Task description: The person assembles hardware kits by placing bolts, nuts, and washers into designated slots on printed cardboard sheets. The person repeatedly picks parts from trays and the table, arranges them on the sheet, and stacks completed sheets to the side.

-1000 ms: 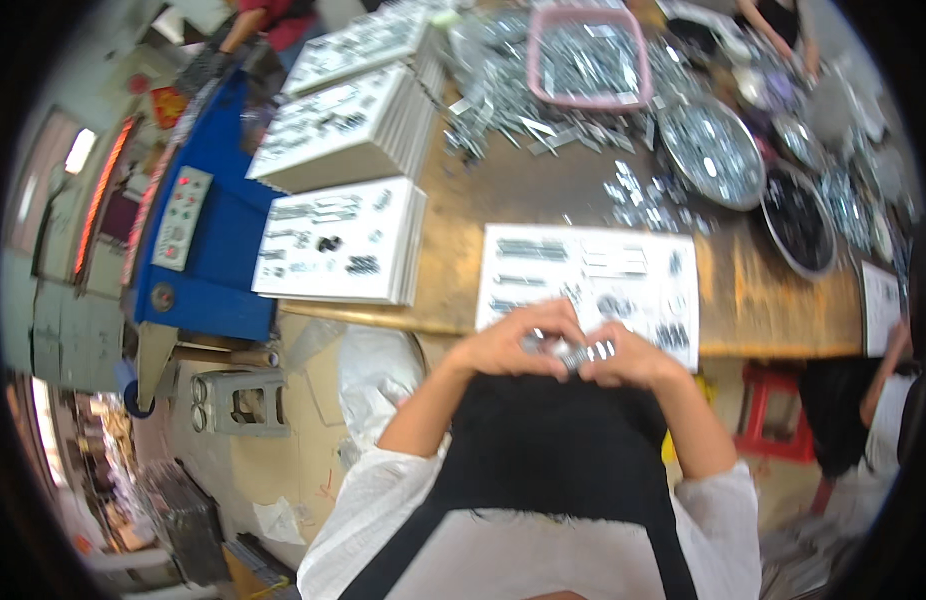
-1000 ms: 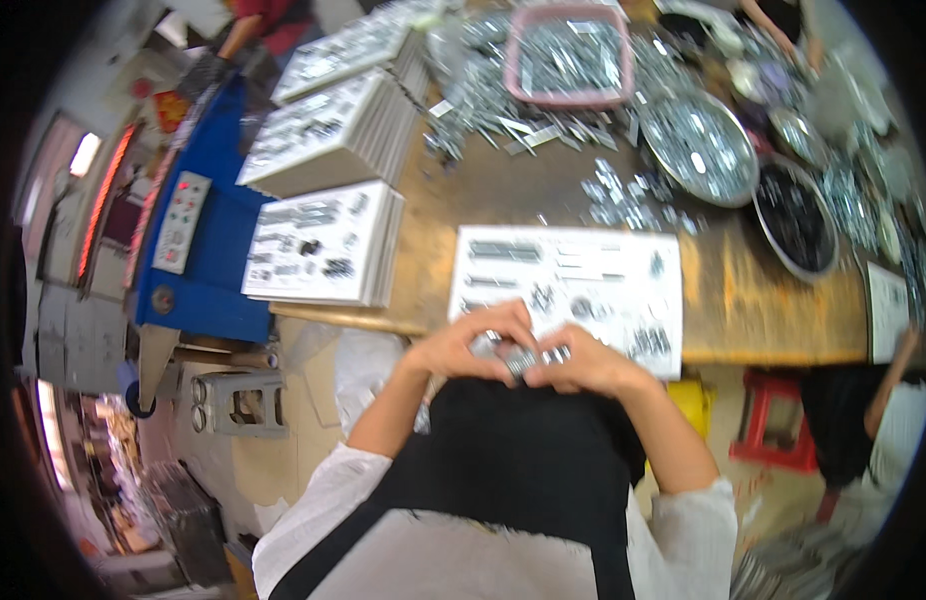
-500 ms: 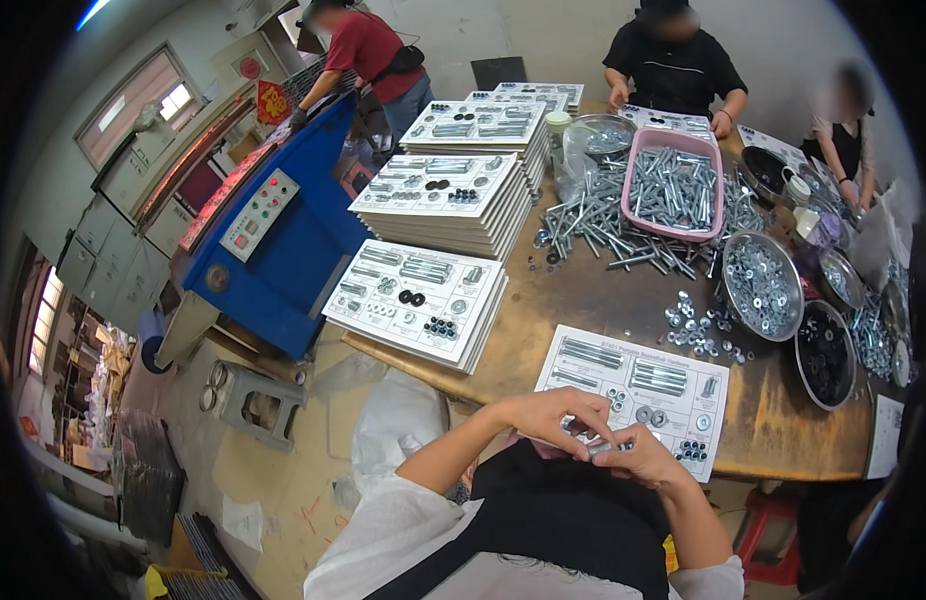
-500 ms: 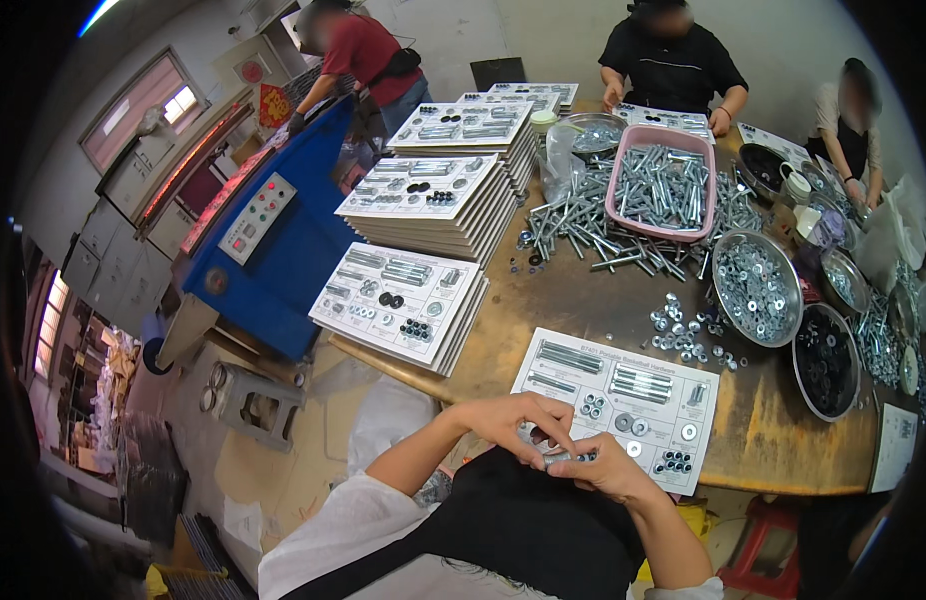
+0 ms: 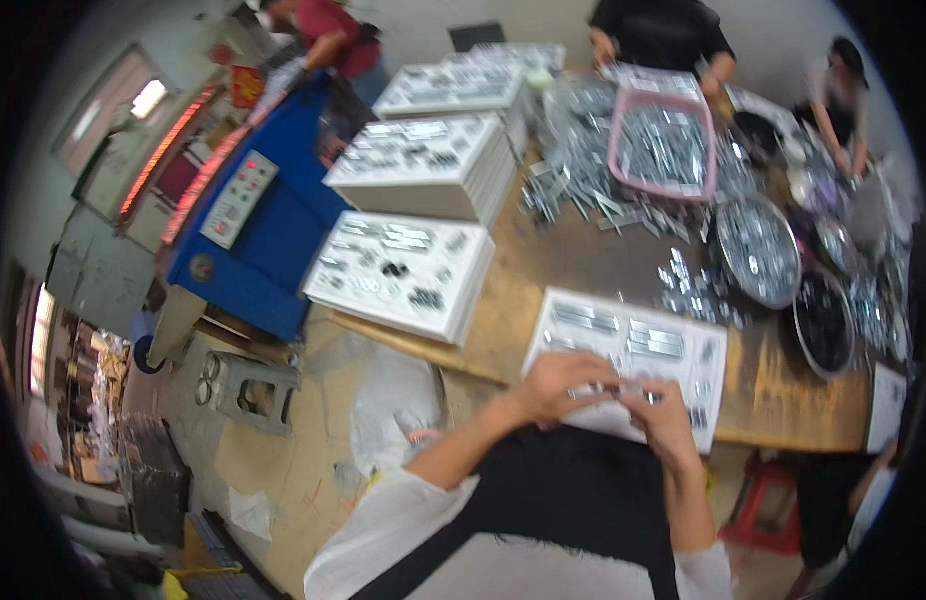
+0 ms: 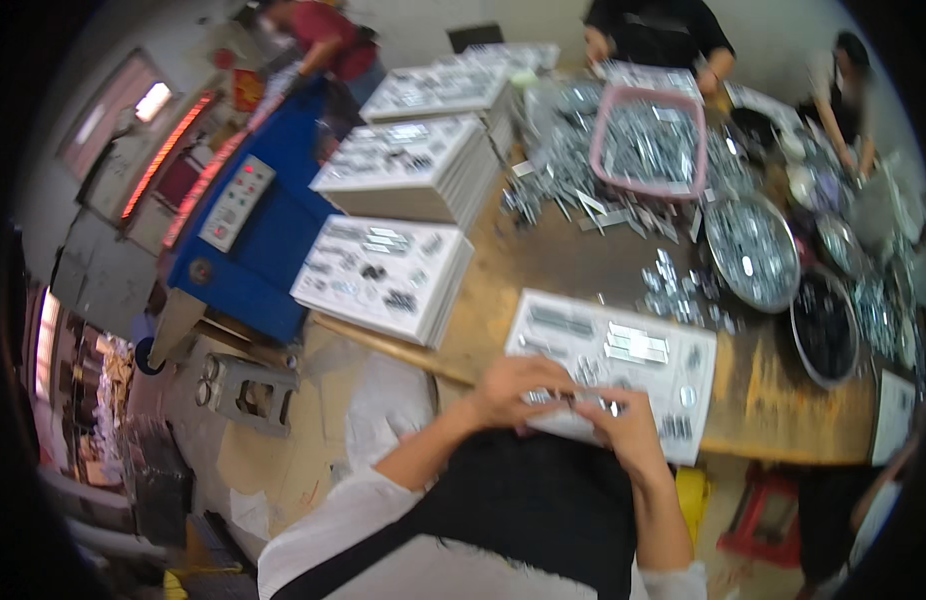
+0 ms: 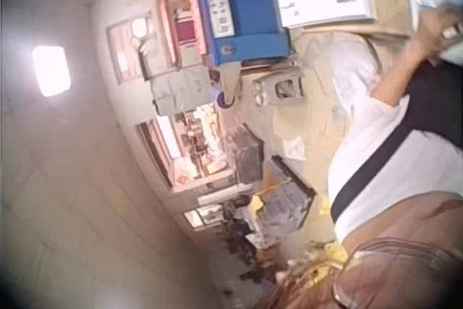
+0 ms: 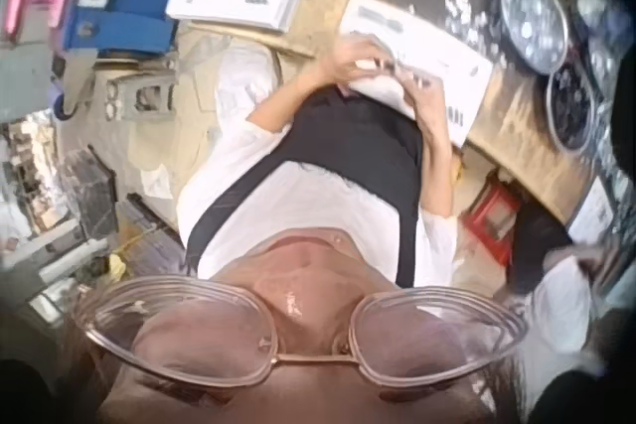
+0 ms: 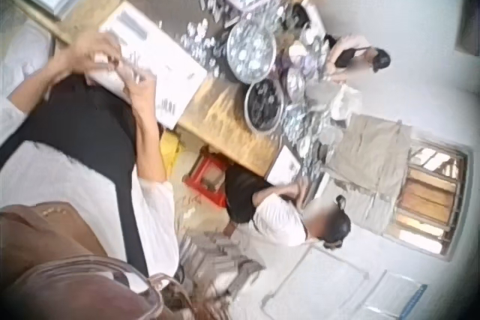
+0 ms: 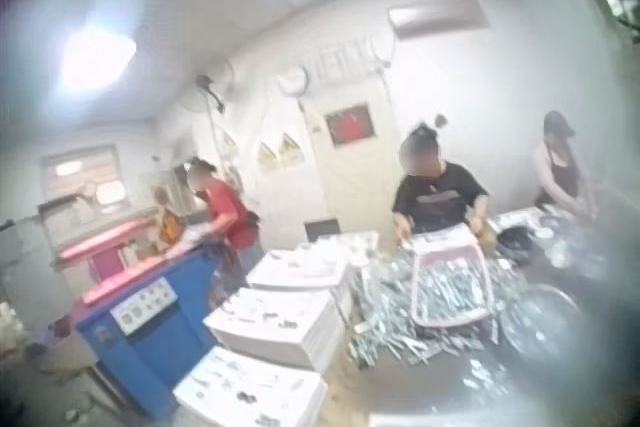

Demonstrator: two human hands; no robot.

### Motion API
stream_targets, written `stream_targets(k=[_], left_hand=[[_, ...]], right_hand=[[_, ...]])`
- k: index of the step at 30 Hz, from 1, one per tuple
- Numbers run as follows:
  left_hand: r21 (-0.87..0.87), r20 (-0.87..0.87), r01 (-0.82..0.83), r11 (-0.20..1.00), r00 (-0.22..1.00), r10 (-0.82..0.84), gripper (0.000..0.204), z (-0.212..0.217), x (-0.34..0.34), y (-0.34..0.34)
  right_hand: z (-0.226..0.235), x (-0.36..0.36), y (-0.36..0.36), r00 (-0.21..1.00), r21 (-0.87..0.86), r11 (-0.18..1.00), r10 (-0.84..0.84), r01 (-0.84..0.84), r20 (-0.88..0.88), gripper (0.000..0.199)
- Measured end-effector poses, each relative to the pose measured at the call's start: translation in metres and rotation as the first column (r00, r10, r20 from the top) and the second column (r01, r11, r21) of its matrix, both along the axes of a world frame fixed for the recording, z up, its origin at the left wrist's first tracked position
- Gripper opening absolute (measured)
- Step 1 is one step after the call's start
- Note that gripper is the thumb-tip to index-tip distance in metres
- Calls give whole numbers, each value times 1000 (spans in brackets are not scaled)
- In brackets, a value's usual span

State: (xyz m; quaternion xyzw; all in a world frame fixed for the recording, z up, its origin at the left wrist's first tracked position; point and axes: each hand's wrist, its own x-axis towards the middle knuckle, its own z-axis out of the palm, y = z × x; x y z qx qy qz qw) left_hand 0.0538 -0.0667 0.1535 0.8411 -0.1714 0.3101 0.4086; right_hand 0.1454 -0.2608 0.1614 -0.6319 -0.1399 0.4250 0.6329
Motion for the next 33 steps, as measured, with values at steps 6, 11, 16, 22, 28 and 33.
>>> stream_targets(k=[6, 11, 16, 22, 28, 33], left_hand=[[7, 225, -131, 991, 966, 126, 32, 16, -18, -11], [35, 247, -131, 991, 962, 118, 31, 15, -20, -13], [-10, 249, -131, 991, 960, 130, 34, 17, -14, -18], [-91, 111, 8, 996, 994, 2, 34, 18, -11, -15], [-293, -45, 43, 955, 997, -58, 34, 4, -11, -19], [-369, -127, 20, 929, 989, -72, 33, -8, -9, -22]], right_hand=[[40, -19, -1, 973, 91, 990, 90, -111, 212, 24], [41, -20, -4, 951, 193, 968, 96, -157, 293, 23], [41, -21, -4, 950, 202, 970, 72, -138, 305, 24], [40, -20, -6, 977, 166, 978, 97, -129, 190, 24], [25, -17, -6, 994, 137, 987, 79, -88, 72, 25], [15, -11, -12, 992, 93, 994, 48, -59, 115, 25]])
